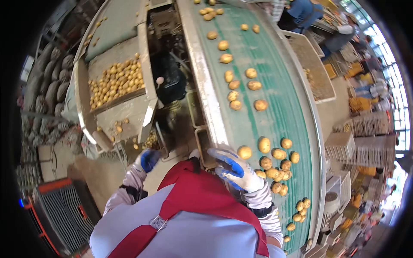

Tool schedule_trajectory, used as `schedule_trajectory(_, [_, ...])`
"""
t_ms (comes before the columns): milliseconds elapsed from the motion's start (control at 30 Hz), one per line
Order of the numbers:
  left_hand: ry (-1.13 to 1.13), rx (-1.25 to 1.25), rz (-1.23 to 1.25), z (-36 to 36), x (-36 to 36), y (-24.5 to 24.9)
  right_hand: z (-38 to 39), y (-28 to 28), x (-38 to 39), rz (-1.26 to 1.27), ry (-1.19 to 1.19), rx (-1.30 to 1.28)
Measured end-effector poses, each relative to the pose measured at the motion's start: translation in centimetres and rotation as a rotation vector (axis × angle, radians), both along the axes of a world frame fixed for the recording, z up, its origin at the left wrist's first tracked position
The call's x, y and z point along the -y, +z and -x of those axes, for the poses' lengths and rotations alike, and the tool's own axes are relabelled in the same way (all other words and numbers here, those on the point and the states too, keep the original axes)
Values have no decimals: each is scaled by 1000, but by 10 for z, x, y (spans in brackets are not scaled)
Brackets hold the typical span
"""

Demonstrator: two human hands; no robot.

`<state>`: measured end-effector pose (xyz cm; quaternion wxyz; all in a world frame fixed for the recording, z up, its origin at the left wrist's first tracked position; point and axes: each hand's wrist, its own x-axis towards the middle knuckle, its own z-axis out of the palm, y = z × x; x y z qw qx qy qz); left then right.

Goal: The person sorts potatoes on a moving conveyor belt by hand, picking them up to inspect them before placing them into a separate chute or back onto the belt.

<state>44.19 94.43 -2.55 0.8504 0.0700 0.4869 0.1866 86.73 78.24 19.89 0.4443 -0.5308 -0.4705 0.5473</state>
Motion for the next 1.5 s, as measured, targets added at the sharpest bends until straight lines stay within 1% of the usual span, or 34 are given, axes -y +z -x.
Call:
schedule_trajectory(33, [-152,50,81,-43,-1,36,1,1,2,60,-67,-145])
schedule_trajectory(67, [-318,268,145,-94,-10,74,-7,-1,4,71,-83,-155])
schedule_trajectory(100, [-481,187,36,-143,-23,120,-5,-8,9,165,-158,-267])
schedule_trajectory(133, [-603,233,-149,-182,-39,144,-6,-13,11,257,-232,-380])
schedule_trajectory(167, [-716,282,-342,-217,-51,159,-11,-12,8,266,-209,-348])
schedule_trajectory(200, [-699,309,-491,-249,-65,177,-14,-14,6,263,-223,-346])
schedule_trajectory(233, [-813,249,-846,-273,-85,168,-15,-18,4,213,-236,-387])
schedule_trajectory(267, [-747,219,-909,-303,-95,171,-17,-21,2,161,-252,-429])
schedule_trajectory(300, [-798,139,-1119,-332,-105,160,-23,-25,1,173,-248,-404])
schedule_trajectory(333, [-1036,-35,-1507,-356,-122,163,-24,-27,0,169,-266,-402])
schedule_trajectory(400, [-1368,-428,-1936,-397,-134,141,-25,-30,-5,192,-324,-429])
schedule_trajectory(433, [-1513,-582,-1999,-413,-129,134,-29,-39,-5,137,-311,-349])
schedule_trajectory(467, [-1653,-752,-2051,-425,-121,126,-32,-49,-1,125,-316,-343])
schedule_trajectory(500, [-1815,-613,-2041,-431,-115,107,-34,-58,3,133,-337,-264])
schedule_trajectory(533, [-1853,-285,-1975,-432,-105,77,-39,-66,4,138,-365,-185])
schedule_trajectory(567, [-1936,-79,-2114,-434,-93,88,-45,-56,-5,145,-380,-288])
schedule_trajectory(600, [-1702,222,-2194,-423,-90,92,-51,-59,-6,141,-390,-289])
schedule_trajectory(667, [-1496,637,-1724,-426,-95,84,-63,-66,-8,163,-390,-153])
schedule_trajectory(700, [-1503,638,-1720,-431,-107,81,-65,-62,-11,249,-460,-217])
schedule_trajectory(767, [-1329,335,-2022,-443,-146,80,-72,-72,-14,245,-499,-245])
schedule_trajectory(800, [-1314,97,-2076,-449,-168,81,-75,-75,-17,246,-534,-270])
schedule_trajectory(833, [-1217,-49,-2094,-454,-189,75,-77,-77,-24,267,-567,-283])
schedule_trajectory(867, [-1031,-202,-2238,-460,-206,55,-84,-77,-33,259,-569,-282])
schedule_trajectory(933, [-956,-344,-2230,-469,-229,51,-97,-78,-53,294,-497,-149])
schedule_trajectory(967, [-953,-352,-2227,-472,-234,47,-103,-85,-63,295,-490,-148])
schedule_trajectory(1033, [-1051,-263,-2122,-468,-228,47,-107,-96,-72,229,-459,-88])
schedule_trajectory(1133, [-1051,-235,-2052,-470,-238,39,-114,-102,-108,232,-419,-120])
schedule_trajectory(1167, [-1130,-293,-2008,-471,-240,44,-116,-106,-120,179,-345,30])
schedule_trajectory(1200, [-1131,-295,-2006,-472,-244,44,-115,-112,-128,180,-343,30])
schedule_trajectory(1267, [-1073,-246,-1992,-471,-247,43,-110,-120,-139,38,-188,258])
schedule_trajectory(1367, [-1000,-187,-1958,-476,-257,39,-107,-119,-148,107,-184,151])
schedule_trajectory(1400, [-1004,-205,-1941,-476,-261,42,-105,-115,-150,147,-189,87])
schedule_trajectory(1467, [-956,-230,-1950,-475,-271,37,-107,-112,-151,194,-162,66])
schedule_trajectory(1500, [-891,-203,-1954,-474,-276,37,-107,-110,-149,231,-206,36])
